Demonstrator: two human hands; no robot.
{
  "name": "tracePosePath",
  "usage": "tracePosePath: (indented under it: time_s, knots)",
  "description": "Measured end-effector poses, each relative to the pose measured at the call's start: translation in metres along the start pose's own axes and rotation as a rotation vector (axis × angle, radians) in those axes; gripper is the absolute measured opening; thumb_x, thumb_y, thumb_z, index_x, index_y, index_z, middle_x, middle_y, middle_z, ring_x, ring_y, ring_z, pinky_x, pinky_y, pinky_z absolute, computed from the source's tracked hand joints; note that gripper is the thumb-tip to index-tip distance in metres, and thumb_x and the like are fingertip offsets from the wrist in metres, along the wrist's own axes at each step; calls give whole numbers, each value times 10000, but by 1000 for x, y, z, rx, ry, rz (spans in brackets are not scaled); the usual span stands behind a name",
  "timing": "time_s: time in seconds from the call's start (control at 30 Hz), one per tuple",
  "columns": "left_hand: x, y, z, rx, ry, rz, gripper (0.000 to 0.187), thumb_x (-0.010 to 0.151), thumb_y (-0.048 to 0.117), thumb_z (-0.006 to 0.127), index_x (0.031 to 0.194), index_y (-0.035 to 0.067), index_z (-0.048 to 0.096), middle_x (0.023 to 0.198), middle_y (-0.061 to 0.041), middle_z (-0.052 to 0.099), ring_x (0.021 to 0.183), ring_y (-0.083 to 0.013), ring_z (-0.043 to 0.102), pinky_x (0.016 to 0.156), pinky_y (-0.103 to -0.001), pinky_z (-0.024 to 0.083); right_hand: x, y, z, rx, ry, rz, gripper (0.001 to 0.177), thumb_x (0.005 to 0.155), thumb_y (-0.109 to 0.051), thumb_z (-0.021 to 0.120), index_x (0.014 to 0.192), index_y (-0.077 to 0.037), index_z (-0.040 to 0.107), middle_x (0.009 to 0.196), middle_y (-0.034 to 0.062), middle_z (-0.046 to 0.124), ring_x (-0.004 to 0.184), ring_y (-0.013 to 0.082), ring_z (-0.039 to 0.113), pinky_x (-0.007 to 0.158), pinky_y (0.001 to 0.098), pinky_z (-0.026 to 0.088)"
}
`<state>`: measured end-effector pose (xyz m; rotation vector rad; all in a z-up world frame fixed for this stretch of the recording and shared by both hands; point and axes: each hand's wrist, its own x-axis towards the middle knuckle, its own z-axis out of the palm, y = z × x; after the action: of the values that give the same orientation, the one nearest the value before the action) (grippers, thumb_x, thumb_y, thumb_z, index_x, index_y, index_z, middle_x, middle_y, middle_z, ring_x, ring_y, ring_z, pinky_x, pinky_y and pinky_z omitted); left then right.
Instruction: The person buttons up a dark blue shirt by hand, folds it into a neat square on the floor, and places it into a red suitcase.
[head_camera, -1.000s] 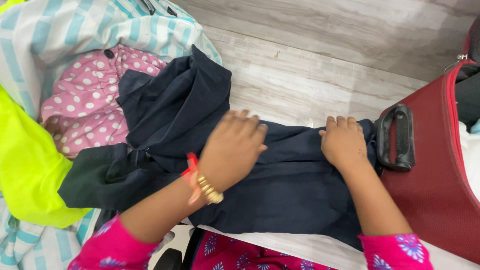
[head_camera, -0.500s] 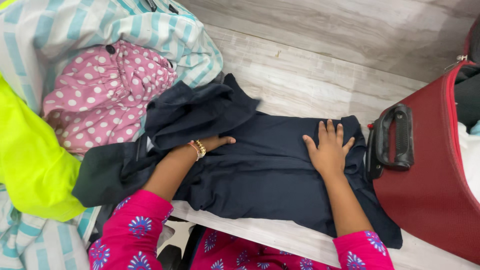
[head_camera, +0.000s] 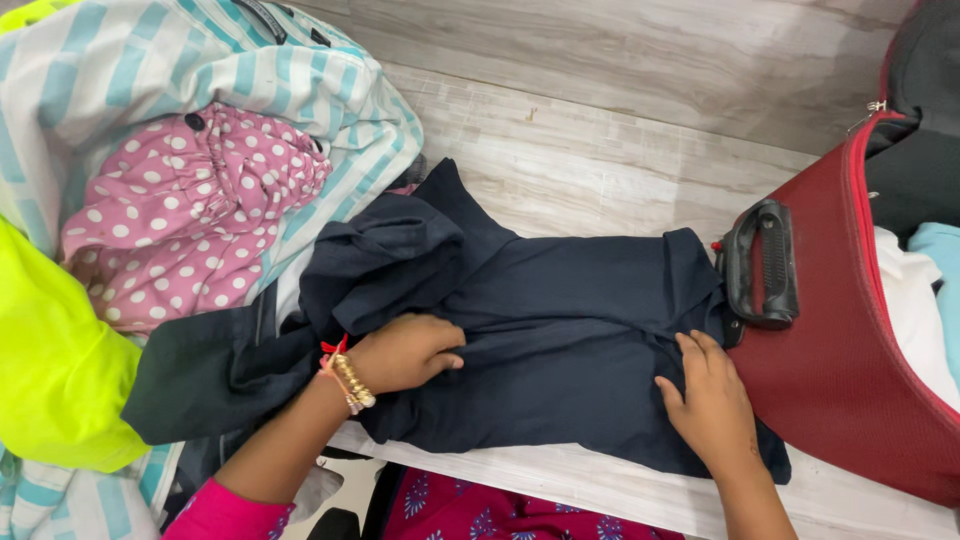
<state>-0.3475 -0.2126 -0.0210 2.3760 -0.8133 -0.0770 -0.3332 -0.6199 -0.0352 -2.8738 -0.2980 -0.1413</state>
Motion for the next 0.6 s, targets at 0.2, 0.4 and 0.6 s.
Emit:
tracePosePath:
  time_s: [0.2, 0.4, 0.6]
  knots:
    - [-2, 8, -10, -443, -581, -138, 285, 1027, 295, 637, 957, 27, 569, 706, -117, 492, 673, -193, 475, 649, -364, 428, 31, -40, -13, 147, -61, -589, 661, 690, -155, 773, 1326, -72, 610, 1309, 109, 640, 1331, 375, 510, 1115, 549, 299]
    - [6, -6, -26, -368, -423, -114, 313, 877, 295, 729, 1027, 40, 627, 834, -94, 681, 748, -187, 636, 691, -346, 491, 61, -34, -46, -81, -793, -275, 372, 772, -303, 860, 1079, -138, 732, 850, 141, 741, 1378, 308, 470, 1169, 400, 379]
    - [-3, -40, -25, -234, -501, -203, 386, 871, 305, 744, 1143, 43, 668, 1040, -121, 722, 964, -244, 691, 831, -360, 520, 41, 9, -66, -284, -828, 95, 375, 815, -167, 747, 1186, -206, 709, 1094, 71, 738, 1158, 283, 697, 1042, 436, 533]
